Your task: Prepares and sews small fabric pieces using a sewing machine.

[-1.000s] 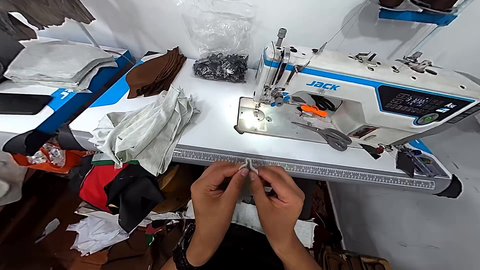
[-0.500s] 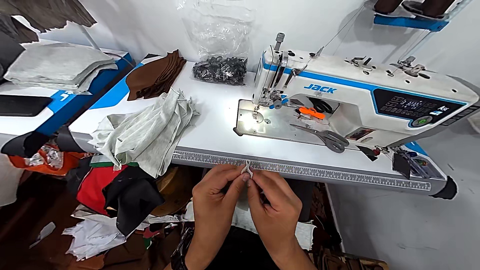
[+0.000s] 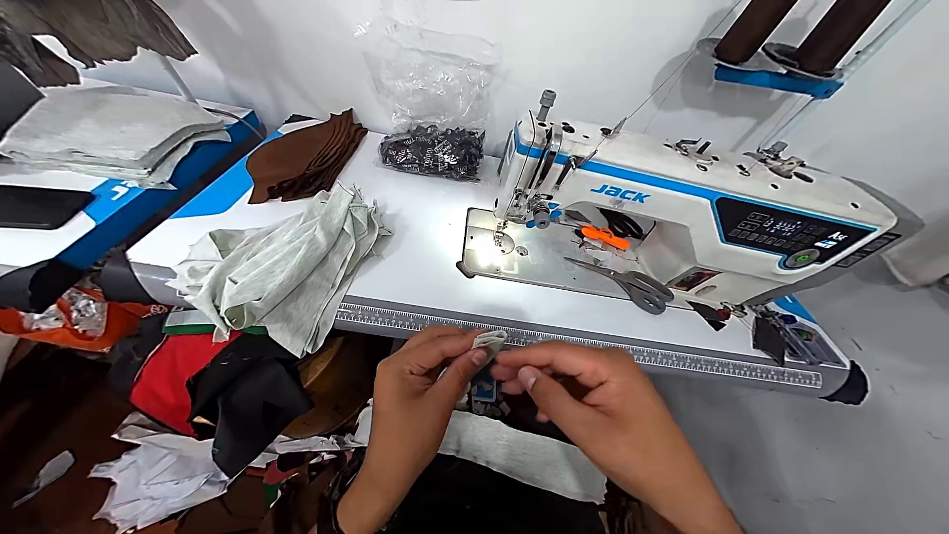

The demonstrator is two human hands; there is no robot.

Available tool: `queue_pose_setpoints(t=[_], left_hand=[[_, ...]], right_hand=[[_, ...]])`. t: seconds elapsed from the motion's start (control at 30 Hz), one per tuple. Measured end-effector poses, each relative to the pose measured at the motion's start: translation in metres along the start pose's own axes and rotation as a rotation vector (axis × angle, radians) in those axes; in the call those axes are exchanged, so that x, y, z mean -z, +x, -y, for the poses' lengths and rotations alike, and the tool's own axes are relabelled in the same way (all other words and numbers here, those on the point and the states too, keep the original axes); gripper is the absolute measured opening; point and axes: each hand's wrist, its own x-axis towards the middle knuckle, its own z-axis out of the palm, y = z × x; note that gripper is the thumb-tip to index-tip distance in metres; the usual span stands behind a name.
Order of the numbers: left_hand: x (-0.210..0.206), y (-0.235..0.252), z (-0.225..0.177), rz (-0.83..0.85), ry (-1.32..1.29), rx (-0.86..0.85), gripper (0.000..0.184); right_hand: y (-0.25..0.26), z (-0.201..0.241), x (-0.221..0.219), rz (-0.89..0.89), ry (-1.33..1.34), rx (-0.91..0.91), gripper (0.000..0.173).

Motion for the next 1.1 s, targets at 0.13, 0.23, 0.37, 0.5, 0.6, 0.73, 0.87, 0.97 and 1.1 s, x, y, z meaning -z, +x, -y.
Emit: queue_pose_setpoints(t=[0.13,0.23,0.37,0.5,0.6,0.73,0.87,0.97,1.1], left_hand=[[0.001,0.004,-0.007,0.022,-0.071,0.042,0.008],[0.0,0.005,-0.012,0.043,-0.113,0.064,0.008],[-0.002,0.004,-0.012,0.076,-0.278,0.136,0.019],[-0.004,0.005,0.0,0.139,-0.352,0.123,0.027],[-0.01,0.004,0.008,0.169,-0.411,0.104,0.024],[-0.017,-0.001,0.01,0.154,-0.41,-0.005,0.016],[-0.02,-0.003,0.004,0.107,-0.402,-0.038,0.012],[-0.021,-0.005,-0.002,0.017,-0.419,-0.028,0.01],[-0.015,-0.002,-0.005,-0.009,-0.386,0.012,0.011]], right_hand=[[0.021,0.004,0.015,-0.071,-0.301,0.151,0.04],[0.037,0.007,0.013,0.033,-0.193,0.214,0.022],[0.044,0.015,0.016,0.047,-0.139,0.229,0.007],[0.046,0.019,0.021,0.054,-0.122,0.231,0.009],[0.045,0.021,0.025,0.05,-0.096,0.234,0.011],[0.045,0.019,0.031,0.022,-0.063,0.238,0.012],[0.044,0.016,0.035,0.015,-0.021,0.234,0.012],[0.043,0.014,0.035,-0.029,-0.024,0.231,0.011],[0.042,0.003,0.028,-0.114,-0.087,0.257,0.01]])
